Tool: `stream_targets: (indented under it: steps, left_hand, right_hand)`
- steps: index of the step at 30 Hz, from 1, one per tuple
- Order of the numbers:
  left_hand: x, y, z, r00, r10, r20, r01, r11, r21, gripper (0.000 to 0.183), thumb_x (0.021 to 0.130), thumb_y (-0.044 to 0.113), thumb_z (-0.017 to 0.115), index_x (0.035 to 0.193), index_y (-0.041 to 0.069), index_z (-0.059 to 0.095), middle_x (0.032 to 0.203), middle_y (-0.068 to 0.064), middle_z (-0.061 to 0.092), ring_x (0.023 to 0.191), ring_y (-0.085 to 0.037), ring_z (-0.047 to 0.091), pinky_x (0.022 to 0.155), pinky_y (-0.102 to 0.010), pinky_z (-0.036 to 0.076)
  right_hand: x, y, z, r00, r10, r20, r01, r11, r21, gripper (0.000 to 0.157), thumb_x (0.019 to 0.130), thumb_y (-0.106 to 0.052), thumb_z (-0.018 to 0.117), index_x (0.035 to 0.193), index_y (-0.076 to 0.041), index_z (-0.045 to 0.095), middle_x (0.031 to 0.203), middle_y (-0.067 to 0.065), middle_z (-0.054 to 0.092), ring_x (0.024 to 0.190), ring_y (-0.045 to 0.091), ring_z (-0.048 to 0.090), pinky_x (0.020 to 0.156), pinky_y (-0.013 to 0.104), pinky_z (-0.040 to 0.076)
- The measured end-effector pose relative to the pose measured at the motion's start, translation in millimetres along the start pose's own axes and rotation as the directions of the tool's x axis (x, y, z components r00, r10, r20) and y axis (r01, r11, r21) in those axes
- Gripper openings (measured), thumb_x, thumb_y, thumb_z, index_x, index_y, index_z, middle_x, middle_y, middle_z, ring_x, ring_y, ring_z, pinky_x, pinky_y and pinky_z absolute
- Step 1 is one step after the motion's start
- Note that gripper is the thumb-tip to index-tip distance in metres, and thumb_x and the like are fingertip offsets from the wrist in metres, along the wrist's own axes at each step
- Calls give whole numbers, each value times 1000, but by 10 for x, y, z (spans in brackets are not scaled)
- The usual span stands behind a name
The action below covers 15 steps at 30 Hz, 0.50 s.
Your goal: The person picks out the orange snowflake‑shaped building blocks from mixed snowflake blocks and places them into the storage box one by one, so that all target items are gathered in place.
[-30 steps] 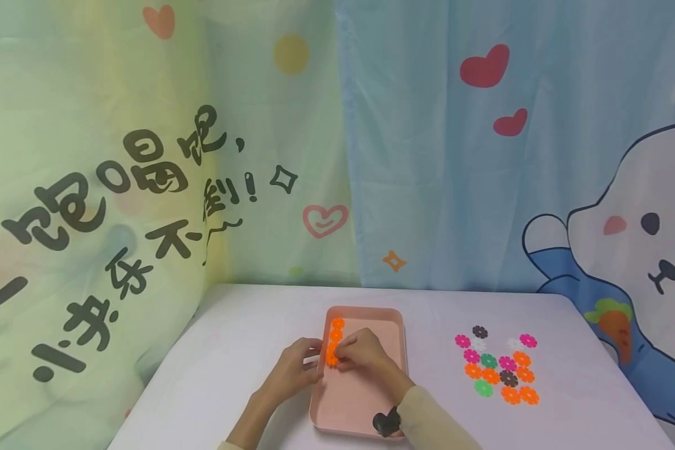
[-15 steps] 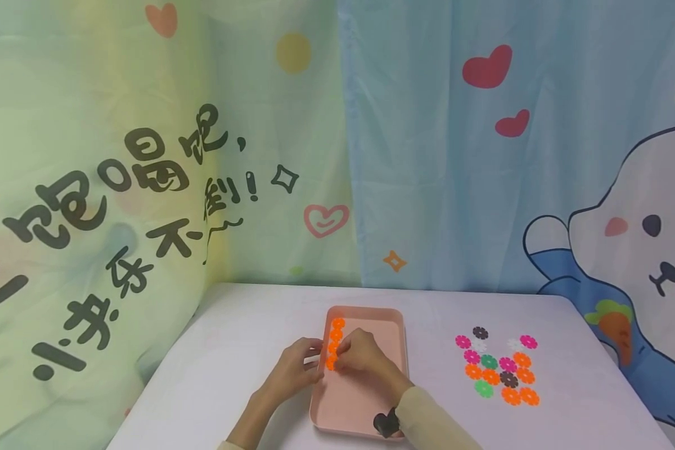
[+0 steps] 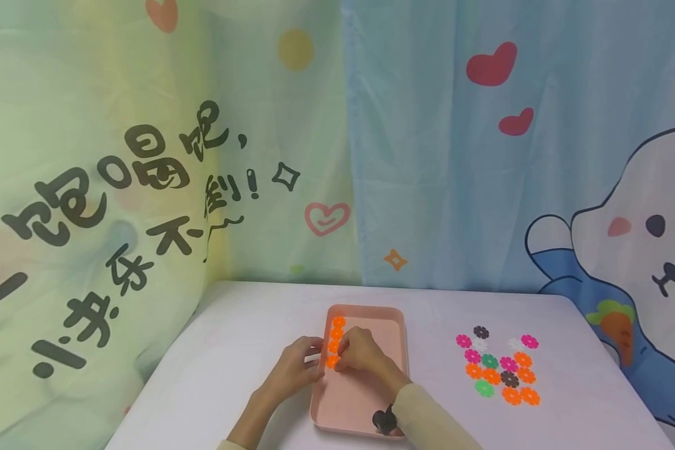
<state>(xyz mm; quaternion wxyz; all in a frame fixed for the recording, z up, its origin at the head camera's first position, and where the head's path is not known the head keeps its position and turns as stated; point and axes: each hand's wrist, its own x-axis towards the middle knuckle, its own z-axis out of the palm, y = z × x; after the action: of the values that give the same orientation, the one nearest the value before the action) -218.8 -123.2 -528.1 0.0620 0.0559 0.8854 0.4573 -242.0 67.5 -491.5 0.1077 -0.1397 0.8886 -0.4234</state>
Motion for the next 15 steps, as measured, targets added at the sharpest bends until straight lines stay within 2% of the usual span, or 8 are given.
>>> stream_targets:
  steps: [4, 6, 7, 9, 11, 14, 15]
  left_hand:
    - [-16, 11, -8, 999, 41, 2, -41, 999, -8, 49, 83, 6, 74, 127, 20, 58, 124, 4, 61, 120, -21, 56, 98, -45, 50]
    - [-27, 19, -11, 999, 51, 3, -51, 999, -18, 50, 82, 5, 74, 128, 19, 58, 125, 3, 60, 120, -22, 56, 98, -45, 50]
    - [-33, 29, -10, 999, 49, 2, -49, 999, -18, 51, 82, 5, 74, 128, 19, 57, 125, 2, 60, 120, -22, 56, 98, -45, 50]
    - [-42, 48, -7, 1000, 25, 0, -25, 1000, -16, 51, 82, 7, 74, 129, 19, 57, 126, 2, 60, 120, -22, 56, 97, -46, 51]
    - [-42, 58, 2, 1000, -11, -1, 11, 1000, -10, 51, 83, 9, 75, 129, 20, 56, 127, 2, 60, 120, -22, 56, 96, -46, 51]
    - [-38, 65, 7, 999, -33, -5, 33, 999, 11, 51, 83, 11, 75, 130, 20, 56, 127, 2, 60, 119, -22, 56, 95, -46, 52]
    - [-40, 65, 2, 1000, -12, -6, 12, 1000, 19, 51, 83, 9, 75, 129, 17, 56, 126, 1, 60, 119, -24, 56, 95, -46, 52]
  right_hand:
    - [53, 137, -19, 986, -157, -57, 159, 987, 24, 17, 71, -3, 72, 85, -8, 64, 80, 1, 59, 77, 18, 53, 76, 35, 49]
    - [60, 185, -81, 980, -187, -75, 191, 980, 51, 17, 73, -5, 73, 87, -8, 64, 83, 0, 60, 79, 17, 54, 76, 34, 49]
    - [73, 199, -116, 982, -172, -84, 176, 983, 50, 17, 74, -7, 73, 89, -8, 65, 84, 0, 61, 81, 17, 54, 76, 33, 49]
    - [81, 206, -209, 994, -73, -82, 80, 993, 91, 20, 78, -10, 74, 96, -8, 65, 92, 0, 62, 85, 18, 57, 78, 32, 52]
    - [87, 191, -335, 996, 15, -85, -6, 994, 105, 23, 80, -11, 75, 101, -5, 66, 96, 4, 65, 87, 20, 61, 78, 31, 54]
    - [98, 190, -573, 994, 55, -97, -44, 993, 114, 27, 80, -8, 76, 103, 3, 69, 94, 12, 70, 82, 25, 67, 73, 35, 59]
    - [98, 213, -660, 993, 40, -107, -29, 995, 100, 28, 80, -8, 77, 103, 5, 69, 93, 15, 71, 81, 26, 69, 73, 37, 59]
